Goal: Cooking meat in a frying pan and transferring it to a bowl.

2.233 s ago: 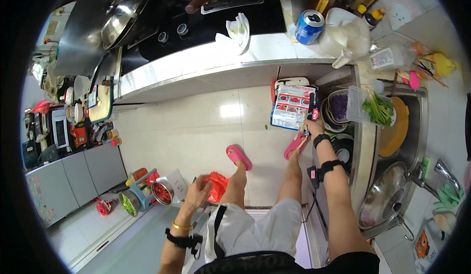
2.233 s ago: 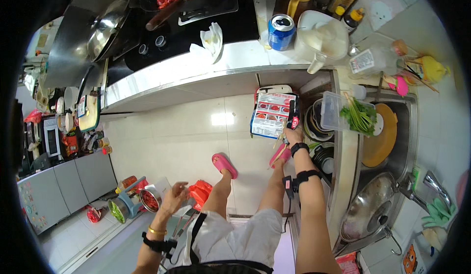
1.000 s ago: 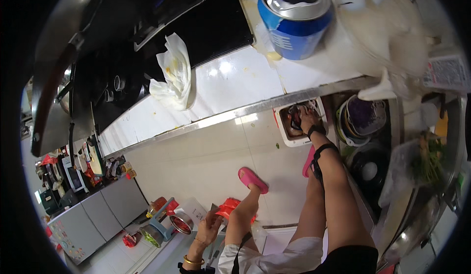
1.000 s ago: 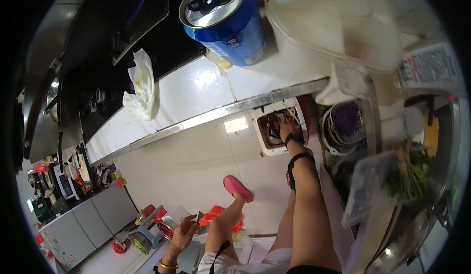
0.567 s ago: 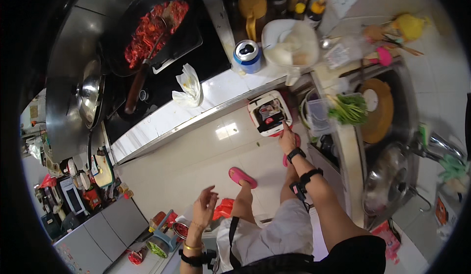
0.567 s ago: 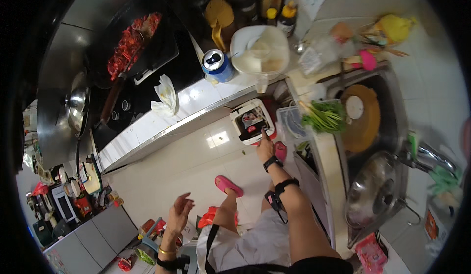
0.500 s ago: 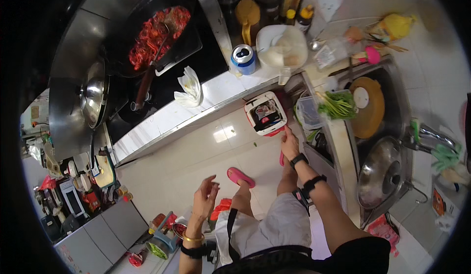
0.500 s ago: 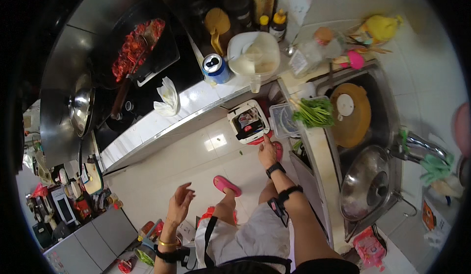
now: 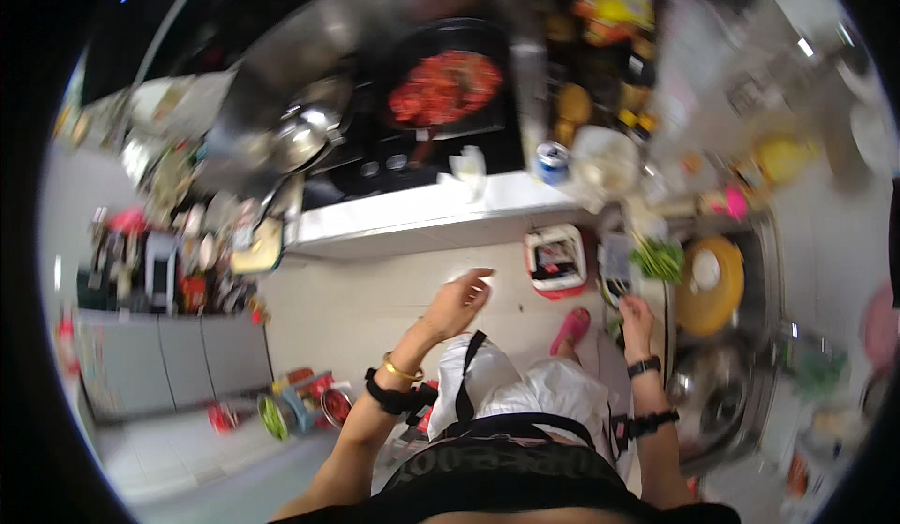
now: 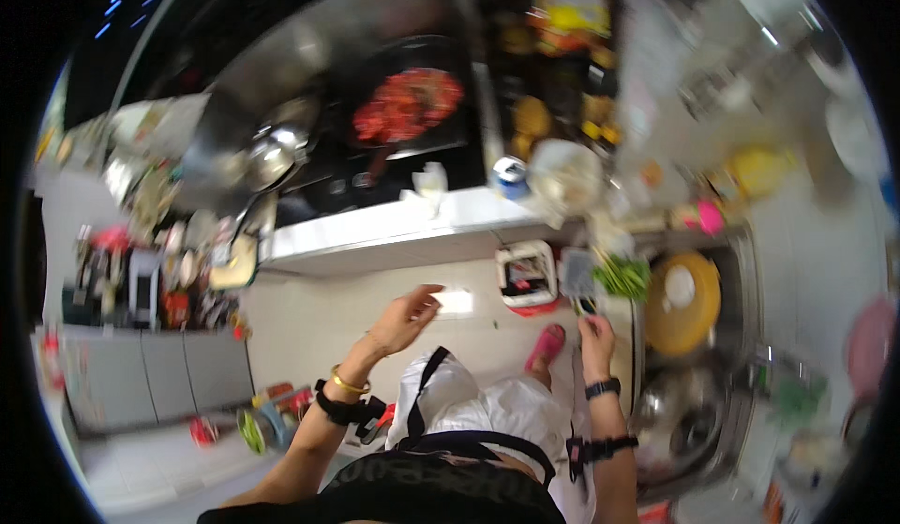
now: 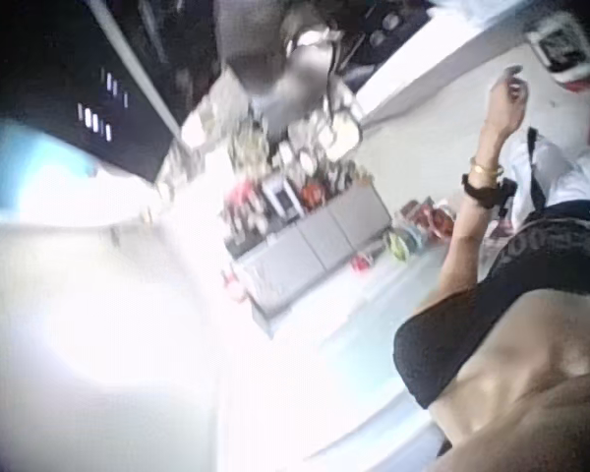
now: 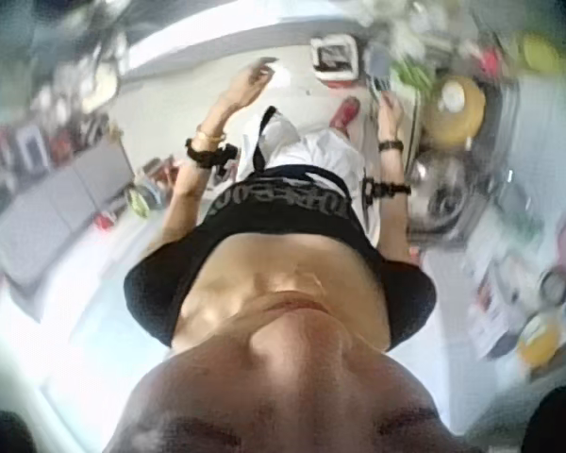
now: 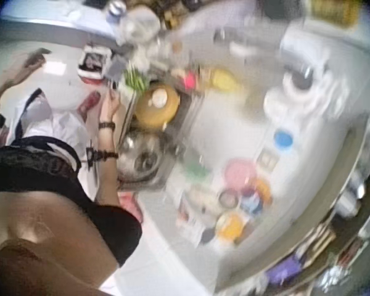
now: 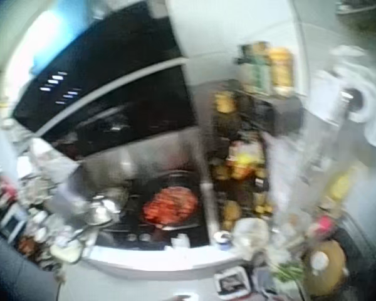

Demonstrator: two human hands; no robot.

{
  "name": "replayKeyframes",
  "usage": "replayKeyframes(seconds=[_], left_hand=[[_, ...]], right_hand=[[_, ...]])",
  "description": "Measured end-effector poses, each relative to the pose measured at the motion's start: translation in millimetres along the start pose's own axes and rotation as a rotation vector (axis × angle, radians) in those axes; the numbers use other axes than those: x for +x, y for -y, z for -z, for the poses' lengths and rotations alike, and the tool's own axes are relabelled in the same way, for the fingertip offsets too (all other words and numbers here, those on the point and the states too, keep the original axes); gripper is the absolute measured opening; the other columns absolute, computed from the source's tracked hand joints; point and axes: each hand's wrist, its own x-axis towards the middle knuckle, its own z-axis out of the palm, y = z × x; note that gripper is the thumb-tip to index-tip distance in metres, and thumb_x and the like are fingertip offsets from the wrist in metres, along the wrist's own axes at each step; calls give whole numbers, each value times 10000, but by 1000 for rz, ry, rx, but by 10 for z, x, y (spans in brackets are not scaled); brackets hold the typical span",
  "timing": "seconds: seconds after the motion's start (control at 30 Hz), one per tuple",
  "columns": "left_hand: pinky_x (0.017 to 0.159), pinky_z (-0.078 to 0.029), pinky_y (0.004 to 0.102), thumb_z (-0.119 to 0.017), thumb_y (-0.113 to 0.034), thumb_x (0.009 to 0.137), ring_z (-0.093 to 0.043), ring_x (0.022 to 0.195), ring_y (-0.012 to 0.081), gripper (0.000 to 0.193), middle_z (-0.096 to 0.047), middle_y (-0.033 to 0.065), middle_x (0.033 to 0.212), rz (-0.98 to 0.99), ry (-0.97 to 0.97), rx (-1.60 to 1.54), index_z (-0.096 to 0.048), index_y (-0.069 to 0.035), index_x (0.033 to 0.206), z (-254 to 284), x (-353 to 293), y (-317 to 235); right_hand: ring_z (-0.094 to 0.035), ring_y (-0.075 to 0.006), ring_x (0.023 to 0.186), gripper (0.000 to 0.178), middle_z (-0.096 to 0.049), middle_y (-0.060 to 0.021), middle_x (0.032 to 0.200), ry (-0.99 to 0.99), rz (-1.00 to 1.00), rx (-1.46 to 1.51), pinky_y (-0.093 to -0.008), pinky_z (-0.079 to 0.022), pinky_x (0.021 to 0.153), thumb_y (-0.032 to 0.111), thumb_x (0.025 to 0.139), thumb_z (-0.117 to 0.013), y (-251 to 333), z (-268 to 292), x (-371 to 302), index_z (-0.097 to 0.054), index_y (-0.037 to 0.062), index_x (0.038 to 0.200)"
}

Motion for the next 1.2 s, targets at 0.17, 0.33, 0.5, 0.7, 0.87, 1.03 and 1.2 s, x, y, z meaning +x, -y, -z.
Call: replayKeyframes(seconds=[0.17, 0.33, 0.5, 0.7, 0.87, 1.03, 1.2], left_hand=[[802, -523, 341, -513, -176, 944, -658, 874, 241, 355, -657, 155, 1020, 36, -129, -68, -490, -51, 1275, -209, -303, 68], [776, -525, 343, -521, -190, 937, -665, 848, 236, 363, -661, 144, 1014, 25, -309, -168, -491, -57, 1274, -248, -539, 137], [782, -518, 347, -516, -234, 947, -657, 884, 252, 381, -663, 139, 1018, -21, -360, -173, -478, -83, 1294, -276, -559, 518], [801, -506, 344, -511, -228, 949, -639, 898, 247, 407, -646, 142, 1034, -13, -423, -301, -443, -77, 1321, 2, -753, 1214], [794, -510, 364, -533, -227, 918, -646, 884, 287, 411, -651, 163, 1013, 86, -572, -406, -465, -81, 1296, 76, -1198, 1817], [765, -518, 363, -533, -224, 922, -652, 843, 274, 396, -654, 154, 1002, 78, -666, -516, -478, -81, 1288, 182, -1333, 1944], [738, -526, 330, -527, -157, 934, -663, 838, 224, 384, -653, 135, 953, 19, -658, -587, -460, -79, 1303, 187, -1157, 2121]], right_hand=[[-546, -105, 590, 294, -611, -25, 727, 461, -256, -159, -245, -438, 544, 71, 828, -690, 152, 52, -252, -598, -3, 1096], [-629, -141, 682, 327, -655, -98, 819, 722, -228, -131, -234, -506, 591, -23, 828, -656, 220, -187, -179, -574, -45, 1144], [-652, -201, 881, 457, -640, -145, 1043, 730, -144, -81, -266, -537, 740, -55, 836, -616, 0, -449, -103, -491, -38, 1275], [-630, -198, 970, 393, -634, -134, 1043, 615, -79, 145, -310, -524, 835, 149, 895, -623, 839, -972, 199, -507, -21, 1230], [-608, -313, 1036, 363, -617, -209, 1061, 569, -289, 503, -380, -487, 974, 245, 950, -549, 1809, -1429, 958, -521, -74, 1121], [-597, -208, 687, 369, -614, -216, 991, 442, -626, 663, -247, -538, 594, 244, 952, -541, 2004, -1700, 2049, -498, -80, 1124], [-305, -49, 402, 217, -399, 52, 578, 435, -89, 23, -196, -208, 334, 283, 956, -515, 2126, -1276, 2550, -487, 135, 799]])
